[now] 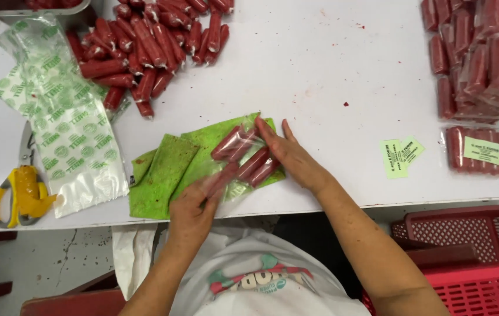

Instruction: The person picks up several red sausage-like items, places them inside a plastic sleeve, inserts a label, and then sets the package aside into a red bin.

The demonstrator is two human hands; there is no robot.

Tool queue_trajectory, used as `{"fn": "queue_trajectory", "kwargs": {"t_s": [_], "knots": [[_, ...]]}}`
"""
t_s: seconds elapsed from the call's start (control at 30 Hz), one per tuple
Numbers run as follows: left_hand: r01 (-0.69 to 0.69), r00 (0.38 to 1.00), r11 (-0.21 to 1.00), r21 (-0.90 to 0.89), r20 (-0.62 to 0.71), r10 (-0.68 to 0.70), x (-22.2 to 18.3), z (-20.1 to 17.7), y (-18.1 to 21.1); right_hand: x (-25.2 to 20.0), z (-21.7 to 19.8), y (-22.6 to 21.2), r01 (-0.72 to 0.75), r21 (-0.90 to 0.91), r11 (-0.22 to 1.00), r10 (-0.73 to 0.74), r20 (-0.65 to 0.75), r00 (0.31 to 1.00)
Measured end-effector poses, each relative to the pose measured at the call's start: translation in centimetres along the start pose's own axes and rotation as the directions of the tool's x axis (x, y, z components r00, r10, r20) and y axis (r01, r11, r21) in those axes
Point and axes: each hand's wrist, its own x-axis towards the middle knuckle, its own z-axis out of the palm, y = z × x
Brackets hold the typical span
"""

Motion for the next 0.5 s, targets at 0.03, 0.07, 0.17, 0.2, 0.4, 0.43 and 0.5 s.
{"fn": "queue_trajectory", "kwargs": {"t_s": [0.03, 0.07, 0.17, 0.2, 0.4, 0.43, 0.5], "knots": [[-0.127, 0.992, 0.991, 0.043, 0.033, 0.125, 0.8, 0.7, 0.2, 0.1, -0.1, -0.1, 0.021, 0.015, 1.000, -0.021, -0.010, 1.000], [-0.253, 0.966, 0.964, 0.082, 0.070, 0.248, 1.6, 1.4, 0.3, 0.1, -0.1, -0.3, 0.043, 0.029, 0.999, -0.042, -0.021, 0.999], [-0.361, 0.932, 0.919, 0.159, 0.108, 0.347, 3.0, 4.8, -0.6, 0.3, 0.5, 1.6, 0.081, -0.055, 0.995, -0.081, 0.013, 0.997], [-0.363, 0.931, 0.918, 0.160, 0.107, 0.349, 3.4, 4.1, 0.6, 0.5, 0.0, 0.9, 0.083, -0.056, 0.995, -0.082, 0.012, 0.997], [-0.295, 0.914, 0.873, 0.389, 0.382, 0.139, 1.7, -0.8, 2.2, 1.8, -3.7, -1.8, -0.206, 0.049, 0.977, 0.210, -0.088, 0.974], [-0.307, 0.925, 0.800, 0.515, 0.360, 0.123, 1.1, -0.6, 1.0, 2.1, -3.9, -2.1, -0.205, 0.054, 0.977, 0.208, -0.048, 0.977], [-0.309, 0.937, 0.710, 0.633, 0.331, 0.113, 1.5, 0.8, 0.9, 2.8, -3.3, -1.6, -0.201, 0.057, 0.978, 0.202, -0.008, 0.979]]}}
